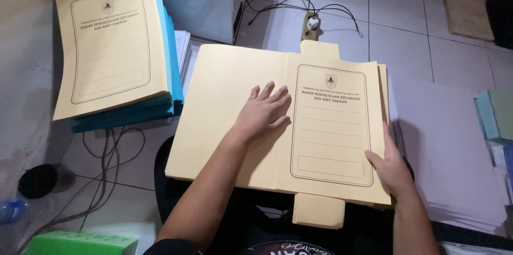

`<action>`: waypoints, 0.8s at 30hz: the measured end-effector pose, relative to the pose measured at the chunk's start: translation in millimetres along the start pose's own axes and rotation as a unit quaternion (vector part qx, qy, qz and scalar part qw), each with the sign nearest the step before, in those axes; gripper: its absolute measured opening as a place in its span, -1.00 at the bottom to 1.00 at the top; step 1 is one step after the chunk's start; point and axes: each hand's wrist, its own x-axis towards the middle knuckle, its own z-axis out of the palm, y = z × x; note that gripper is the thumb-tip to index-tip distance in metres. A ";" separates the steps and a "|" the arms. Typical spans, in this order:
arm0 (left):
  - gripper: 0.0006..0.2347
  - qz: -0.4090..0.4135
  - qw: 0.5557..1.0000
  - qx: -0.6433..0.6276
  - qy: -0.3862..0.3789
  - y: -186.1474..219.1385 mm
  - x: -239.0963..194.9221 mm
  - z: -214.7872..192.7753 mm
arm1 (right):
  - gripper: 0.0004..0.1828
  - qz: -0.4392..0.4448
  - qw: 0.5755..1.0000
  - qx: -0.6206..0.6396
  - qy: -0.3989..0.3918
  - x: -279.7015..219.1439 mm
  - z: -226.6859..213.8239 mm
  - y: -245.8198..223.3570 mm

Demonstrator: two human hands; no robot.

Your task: The person folds the flaps of a large manila file folder while sitting. They repeatedly open the folder, fold the top and bottom flaps inward, and smooth the surface with their hands.

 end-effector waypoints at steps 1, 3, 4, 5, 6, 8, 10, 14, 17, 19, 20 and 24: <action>-0.44 0.000 1.000 0.000 0.001 3.2 0.1 -4.4 | -0.05 -0.001 1.000 0.000 0.000 -1.3 0.8 -1.7; -0.37 -0.015 1.000 0.010 -0.024 9.8 -0.8 -13.3 | -0.04 -0.007 1.000 -0.006 0.001 -5.0 2.6 -5.2; -0.37 -0.014 1.000 0.010 -0.024 9.7 -0.8 -13.8 | -0.04 -0.007 1.000 -0.006 0.001 -4.2 2.4 -5.0; -0.37 -0.015 1.000 0.010 -0.024 9.6 -0.7 -14.2 | -0.05 -0.008 1.000 -0.014 0.000 -3.4 2.1 -4.7; -0.36 -0.015 1.000 0.009 -0.025 9.6 -0.6 -14.5 | -0.05 -0.008 1.000 -0.023 -0.001 -2.9 1.8 -4.5; -0.35 -0.015 1.000 0.007 -0.026 8.1 -0.3 -13.2 | -0.05 -0.013 1.000 -0.025 0.000 -4.2 3.0 -9.5; -0.34 -0.015 1.000 0.005 -0.027 8.0 -0.1 -13.3 | -0.05 -0.018 0.999 -0.027 0.001 -5.3 3.3 -12.3; -0.34 -0.008 1.000 0.007 -0.024 7.1 0.2 -14.8 | -0.05 -0.021 0.998 -0.052 0.007 -5.8 3.9 -8.6; -0.34 0.002 0.999 0.020 -0.026 4.2 2.6 -12.4 | -0.07 -0.021 0.995 -0.095 0.017 -7.4 4.6 -5.4; -0.34 0.006 0.999 0.030 -0.027 3.5 3.2 -10.4 | -0.09 -0.021 0.991 -0.129 0.022 -9.5 4.6 -4.1; -0.33 0.006 0.999 0.031 -0.028 3.2 3.7 -10.4 | -0.10 -0.024 0.983 -0.181 0.032 -9.9 4.6 -4.2; -0.32 0.001 0.999 0.031 -0.035 3.1 5.6 -9.1 | -0.30 -0.044 0.957 -0.284 0.033 -2.7 3.4 8.8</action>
